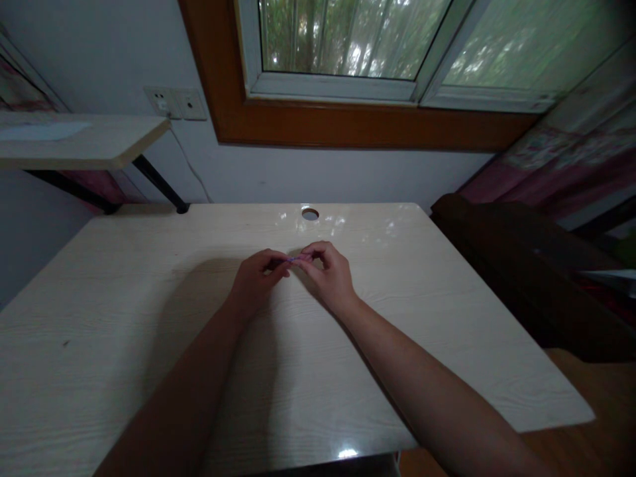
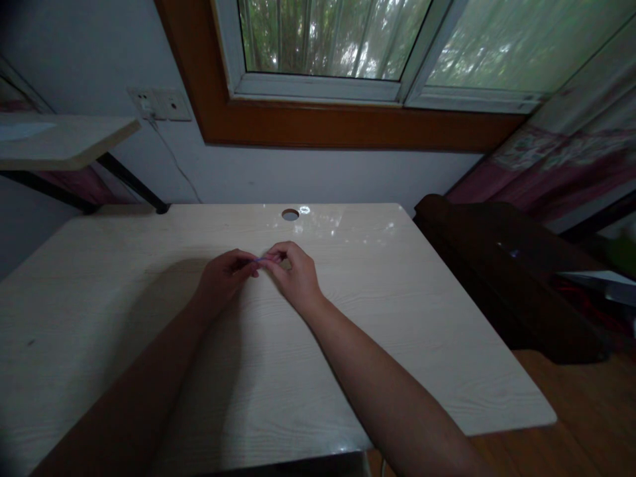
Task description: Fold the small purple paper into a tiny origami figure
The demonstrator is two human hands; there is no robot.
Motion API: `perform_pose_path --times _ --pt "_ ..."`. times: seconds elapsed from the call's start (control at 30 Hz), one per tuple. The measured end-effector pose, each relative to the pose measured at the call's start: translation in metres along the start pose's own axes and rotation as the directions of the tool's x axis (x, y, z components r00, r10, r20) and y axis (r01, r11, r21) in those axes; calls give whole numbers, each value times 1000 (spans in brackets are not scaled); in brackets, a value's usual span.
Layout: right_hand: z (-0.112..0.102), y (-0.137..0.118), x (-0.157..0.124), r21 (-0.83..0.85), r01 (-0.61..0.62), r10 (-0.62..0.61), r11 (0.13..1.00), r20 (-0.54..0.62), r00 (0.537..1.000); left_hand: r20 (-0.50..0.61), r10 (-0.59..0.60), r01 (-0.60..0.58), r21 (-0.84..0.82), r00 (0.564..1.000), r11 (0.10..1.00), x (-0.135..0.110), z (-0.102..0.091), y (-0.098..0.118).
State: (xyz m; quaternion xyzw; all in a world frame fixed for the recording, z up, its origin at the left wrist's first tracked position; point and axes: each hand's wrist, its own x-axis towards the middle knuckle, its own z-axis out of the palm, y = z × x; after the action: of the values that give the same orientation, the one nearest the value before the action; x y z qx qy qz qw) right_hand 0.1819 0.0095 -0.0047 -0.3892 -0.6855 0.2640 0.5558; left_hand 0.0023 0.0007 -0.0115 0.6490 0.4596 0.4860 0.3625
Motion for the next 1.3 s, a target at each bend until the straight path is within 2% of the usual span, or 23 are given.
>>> perform_pose_path --times 0.13,0.23,0.37,0.7,0.9,1.03,1.3 --pt "4 7 0 97 -54 53 994 17 998 11 -60 61 -91 998 994 2 0 -5" --pt "6 12 0 158 -106 93 982 83 992 27 -102 105 -152 994 983 2 0 -6" --pt "8 15 -1 247 -134 98 960 153 983 61 -150 157 -135 987 978 3 -1 -1" --pt "9 17 -2 298 -188 146 936 158 977 86 -159 169 -127 984 977 3 -1 6" --pt "8 13 1 366 -289 256 885 139 957 99 -108 119 -117 989 986 3 0 -3" --pt "10 10 2 407 -341 310 847 141 940 108 -102 111 -86 989 990 2 0 -1" --pt "11 14 0 329 -364 326 871 167 930 83 -139 137 21 987 990 1 -1 4"
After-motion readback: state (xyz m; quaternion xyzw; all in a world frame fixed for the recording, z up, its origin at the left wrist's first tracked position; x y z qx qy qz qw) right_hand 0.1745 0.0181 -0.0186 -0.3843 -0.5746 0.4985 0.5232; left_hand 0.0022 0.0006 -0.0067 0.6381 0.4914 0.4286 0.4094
